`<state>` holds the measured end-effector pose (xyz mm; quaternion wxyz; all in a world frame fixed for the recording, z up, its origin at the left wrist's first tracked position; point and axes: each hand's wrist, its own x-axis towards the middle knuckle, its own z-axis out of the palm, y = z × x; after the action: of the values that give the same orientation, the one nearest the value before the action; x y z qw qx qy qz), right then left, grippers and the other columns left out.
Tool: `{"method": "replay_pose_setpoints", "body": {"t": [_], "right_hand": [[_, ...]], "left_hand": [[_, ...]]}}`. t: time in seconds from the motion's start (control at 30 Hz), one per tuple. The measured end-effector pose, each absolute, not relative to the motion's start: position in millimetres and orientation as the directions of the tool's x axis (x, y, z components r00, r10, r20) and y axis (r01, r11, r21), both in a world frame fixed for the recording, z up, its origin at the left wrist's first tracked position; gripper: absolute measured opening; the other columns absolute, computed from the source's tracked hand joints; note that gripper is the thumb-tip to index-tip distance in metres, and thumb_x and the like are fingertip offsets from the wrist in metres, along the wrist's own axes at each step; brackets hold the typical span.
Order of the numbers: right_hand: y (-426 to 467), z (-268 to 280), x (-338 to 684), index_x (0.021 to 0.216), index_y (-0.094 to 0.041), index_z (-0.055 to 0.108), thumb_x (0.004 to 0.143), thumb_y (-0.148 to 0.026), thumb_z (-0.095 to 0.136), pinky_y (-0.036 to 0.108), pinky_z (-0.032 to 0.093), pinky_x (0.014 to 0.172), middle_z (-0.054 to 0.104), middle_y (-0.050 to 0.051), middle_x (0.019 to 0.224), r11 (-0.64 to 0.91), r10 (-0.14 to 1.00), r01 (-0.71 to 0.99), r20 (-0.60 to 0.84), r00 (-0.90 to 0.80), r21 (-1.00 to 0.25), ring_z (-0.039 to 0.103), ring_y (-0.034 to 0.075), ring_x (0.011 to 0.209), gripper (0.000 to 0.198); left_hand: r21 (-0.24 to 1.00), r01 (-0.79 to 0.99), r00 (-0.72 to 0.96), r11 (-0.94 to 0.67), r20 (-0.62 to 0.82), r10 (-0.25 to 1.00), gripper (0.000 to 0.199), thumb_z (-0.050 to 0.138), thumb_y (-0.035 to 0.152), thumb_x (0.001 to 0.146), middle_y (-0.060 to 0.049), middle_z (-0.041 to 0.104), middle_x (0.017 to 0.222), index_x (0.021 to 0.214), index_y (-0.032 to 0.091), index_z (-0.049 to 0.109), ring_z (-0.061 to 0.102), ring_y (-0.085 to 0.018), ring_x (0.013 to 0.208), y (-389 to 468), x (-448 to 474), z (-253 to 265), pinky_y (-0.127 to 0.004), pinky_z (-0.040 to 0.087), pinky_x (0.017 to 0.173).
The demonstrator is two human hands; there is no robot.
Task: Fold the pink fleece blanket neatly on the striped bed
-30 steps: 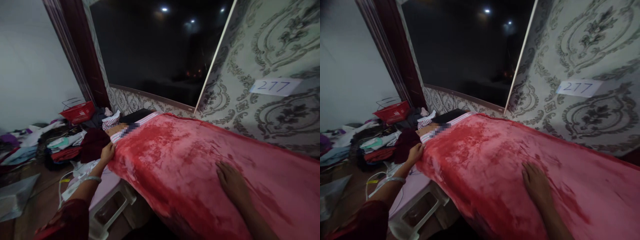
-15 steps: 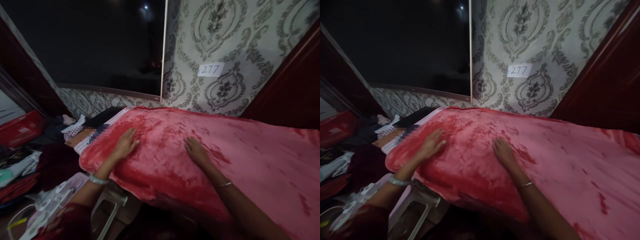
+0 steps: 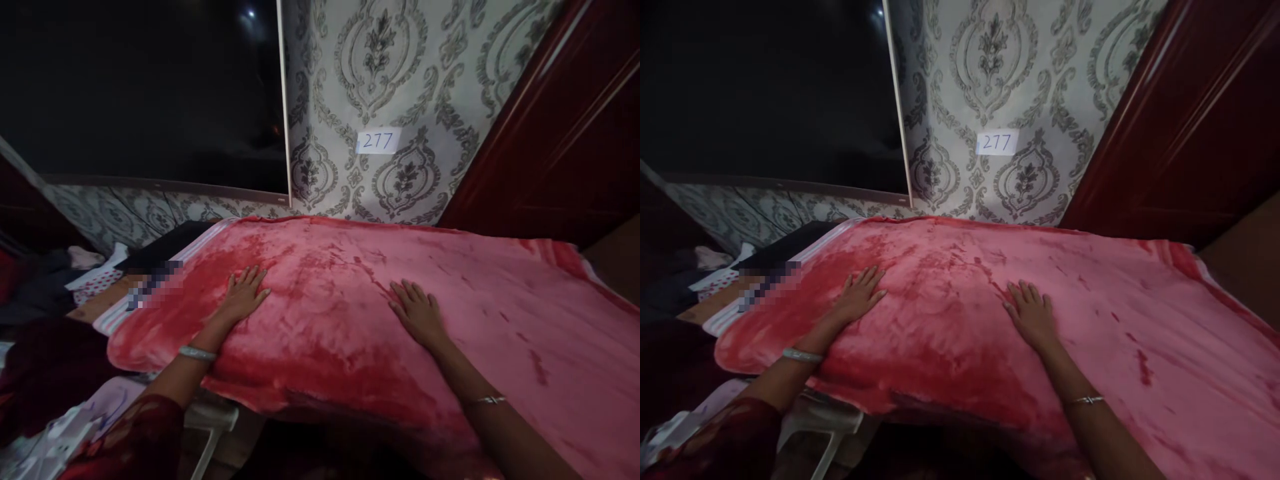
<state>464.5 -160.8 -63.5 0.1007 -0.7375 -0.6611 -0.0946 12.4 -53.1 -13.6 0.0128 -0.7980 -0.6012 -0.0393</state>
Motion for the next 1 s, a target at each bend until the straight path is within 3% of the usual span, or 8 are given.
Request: {"method": "replay_pose_setpoints", "body": {"t": [0.13,0.33,0.6,1.0], "right_hand": [[-159,-66,462,0.152,-0.024,0.045,0.103,-0.048,0.026,0.061,0.032,0.112,0.039,0.012,0.159,-0.096,0.95,0.995,0.296,0.099,-0.025,0.034,0.033,0.145,0.057],[-159,-61,463,0.152,-0.026,0.044,0.104,-0.051,0.025,0.06,0.031,0.112,0.039,0.012,0.159,-0.094,0.95,0.994,0.292,0.105,-0.052,0.032,0.033,0.146,0.057],[-161,-49,462,0.154,-0.025,0.04,0.105,-0.05,0.027,0.06,0.029,0.114,0.035,0.012,0.161,-0.1,0.966,0.992,0.231,0.116,-0.079,0.03,0.034,0.148,0.057],[-204,-37,482,0.158,-0.027,0.033,0.104,-0.044,0.033,0.057,0.026,0.118,0.025,0.009,0.165,-0.174,0.978,0.981,0.099,0.182,-0.085,0.024,0.03,0.152,0.057]], "left_hand": [[0.037,0.965,0.252,-0.26,0.139,0.958,0.063,0.043,0.046,0.097,-0.014,0.032,0.163,0.155,0.023,0.038,0.025,-0.03,0.153,-51,12,-16,-0.059,0.017,0.122],[0.05,0.996,0.064,-0.079,0.246,0.967,0.061,0.037,0.046,0.098,-0.022,0.037,0.159,0.149,0.014,0.046,0.03,-0.036,0.15,-46,12,-18,-0.065,0.023,0.118],[0.059,0.997,0.031,-0.048,0.262,0.965,0.067,0.031,0.049,0.097,-0.026,0.039,0.157,0.145,0.006,0.047,0.031,-0.038,0.148,-49,17,-10,-0.063,0.026,0.117],[0.143,0.989,-0.003,-0.033,0.245,0.97,0.065,0.027,0.043,0.096,-0.029,0.043,0.152,0.142,0.004,0.051,0.034,-0.041,0.145,-48,12,1,-0.069,0.028,0.113]]}}
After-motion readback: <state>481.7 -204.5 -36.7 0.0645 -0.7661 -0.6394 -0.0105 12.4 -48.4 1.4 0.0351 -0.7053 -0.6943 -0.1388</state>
